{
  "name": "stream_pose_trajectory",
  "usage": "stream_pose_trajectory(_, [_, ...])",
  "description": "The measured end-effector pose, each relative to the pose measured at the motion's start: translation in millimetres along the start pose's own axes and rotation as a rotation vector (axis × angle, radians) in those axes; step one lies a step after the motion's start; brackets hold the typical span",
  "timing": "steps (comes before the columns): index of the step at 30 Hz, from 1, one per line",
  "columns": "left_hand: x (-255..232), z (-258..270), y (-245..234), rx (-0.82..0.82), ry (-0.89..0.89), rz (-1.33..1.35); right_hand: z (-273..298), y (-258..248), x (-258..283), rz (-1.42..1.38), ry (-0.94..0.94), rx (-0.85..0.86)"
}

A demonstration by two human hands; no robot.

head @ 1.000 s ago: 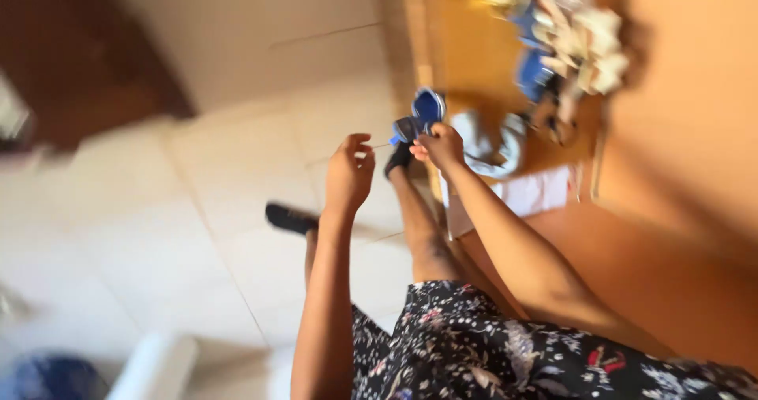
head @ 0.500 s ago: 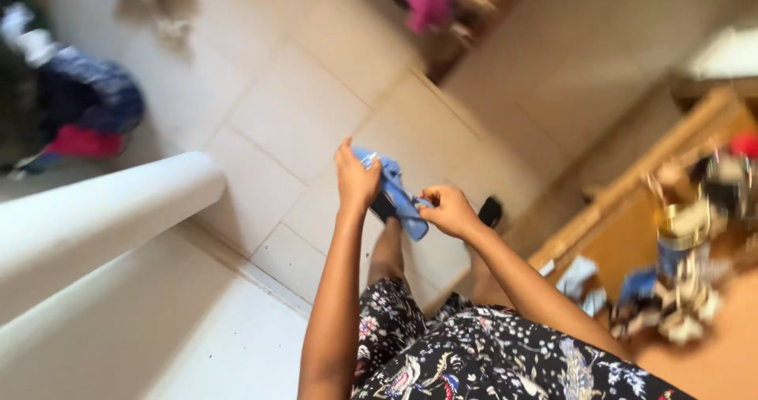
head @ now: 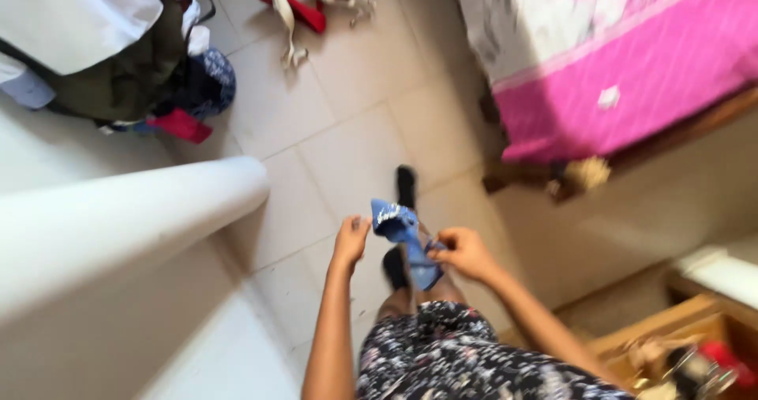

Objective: Picking up various shoes and heels from a wardrobe shelf and placing them on the floor.

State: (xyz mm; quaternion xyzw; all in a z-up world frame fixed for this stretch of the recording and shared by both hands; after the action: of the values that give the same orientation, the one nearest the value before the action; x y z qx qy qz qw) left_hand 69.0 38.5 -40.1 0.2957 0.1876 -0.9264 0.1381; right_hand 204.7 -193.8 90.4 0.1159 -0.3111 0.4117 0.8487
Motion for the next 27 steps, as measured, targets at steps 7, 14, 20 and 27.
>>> stream_pose_trajectory(7, [-65,-89,82,0.199,-0.053,0.078,-70,-54,126,0.433,0.144,-0.185])
stream_pose_trajectory(14, [-210,-158,57,0.150,-0.529,0.561,-170,-82,248,0.334,0.044,-0.113])
stream_pose_trajectory(20, [-214,-289,68,0.581,-0.344,0.818,-274,-90,342,0.383,0.081,-0.172])
stream_pose_trajectory(27, [-249,-441,-21,0.311,-0.245,0.406,-461,-66,352,0.069,0.255,-0.076])
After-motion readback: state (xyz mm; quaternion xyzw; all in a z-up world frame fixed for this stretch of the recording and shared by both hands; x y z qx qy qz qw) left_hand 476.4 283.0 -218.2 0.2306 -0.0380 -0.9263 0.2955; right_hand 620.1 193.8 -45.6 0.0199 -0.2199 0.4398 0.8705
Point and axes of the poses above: each hand's wrist, its own z-axis away from the middle knuckle, its own y-axis out of the palm, x = y × z, the point moved 9 cm from there along -z, towards the middle knuckle, and after that the axes turned 9 degrees about y, right-handed, at the moved point
